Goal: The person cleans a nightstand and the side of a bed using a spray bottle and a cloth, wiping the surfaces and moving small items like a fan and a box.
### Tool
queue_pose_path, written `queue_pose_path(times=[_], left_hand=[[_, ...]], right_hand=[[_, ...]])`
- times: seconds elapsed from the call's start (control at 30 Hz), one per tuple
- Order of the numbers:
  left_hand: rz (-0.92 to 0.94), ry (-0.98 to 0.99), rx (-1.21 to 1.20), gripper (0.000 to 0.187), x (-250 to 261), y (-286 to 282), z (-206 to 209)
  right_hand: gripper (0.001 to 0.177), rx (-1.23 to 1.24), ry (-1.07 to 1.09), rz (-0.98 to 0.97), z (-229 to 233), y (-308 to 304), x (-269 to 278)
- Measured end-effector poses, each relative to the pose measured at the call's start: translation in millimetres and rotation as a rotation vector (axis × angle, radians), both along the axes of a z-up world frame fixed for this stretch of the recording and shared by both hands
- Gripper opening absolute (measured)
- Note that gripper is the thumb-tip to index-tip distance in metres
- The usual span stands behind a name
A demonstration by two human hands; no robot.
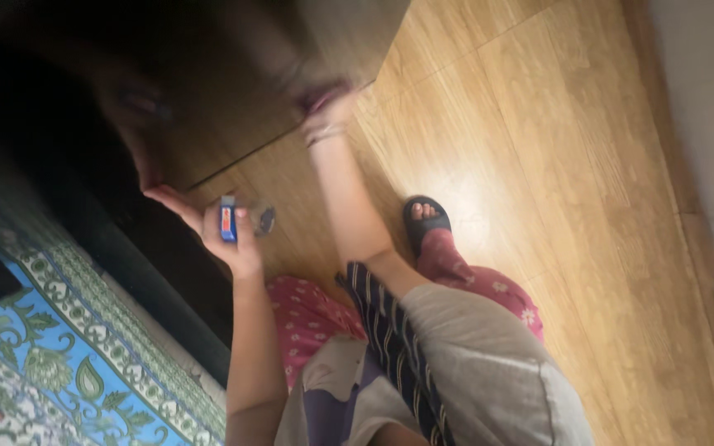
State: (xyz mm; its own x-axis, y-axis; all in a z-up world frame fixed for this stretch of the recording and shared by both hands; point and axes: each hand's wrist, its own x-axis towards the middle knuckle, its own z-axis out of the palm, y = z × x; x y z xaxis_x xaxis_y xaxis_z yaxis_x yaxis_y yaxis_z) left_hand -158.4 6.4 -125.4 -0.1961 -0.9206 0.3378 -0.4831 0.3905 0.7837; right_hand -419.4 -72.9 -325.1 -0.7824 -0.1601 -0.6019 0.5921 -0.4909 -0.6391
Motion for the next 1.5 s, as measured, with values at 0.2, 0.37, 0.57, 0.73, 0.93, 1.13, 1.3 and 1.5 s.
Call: queue_pose_path(times=[0.2,0.37,0.57,0.73,0.93,1.13,1.3,1.5], left_hand=[[-0.01,0.012,-0.094,0.065,-38,-5,47],[0.001,0.038,-0.259,0.068,-58,-9,90],[-0.067,0.032,-0.283,0.067,-46,5,108],[-0.052,0.082,-0.259,0.066,-29,12,117],[0.055,0.148,-0.307,0.07,-15,22,127],[0.244,0.205,-0.441,0.072,-16,24,146],[0.265,0.354,-0.377,0.069,-7,42,132],[0.208,0.302,-0.351,0.065,-10,49,146]], right_hand=[[0.056,0.031,0.522,0.033,248,-16,9],[0.061,0.041,0.61,-0.07,240,-49,22],[0.069,-0.079,0.844,-0.13,135,-31,-7],[0.072,-0.12,0.971,-0.104,207,-32,-17],[0.062,0.332,1.159,-0.155,334,-59,26],[0.073,0.456,1.697,-0.129,302,-45,140],[0.043,-0.067,2.019,0.987,263,-40,125],[0.027,0.662,1.635,-0.08,288,-29,-14]])
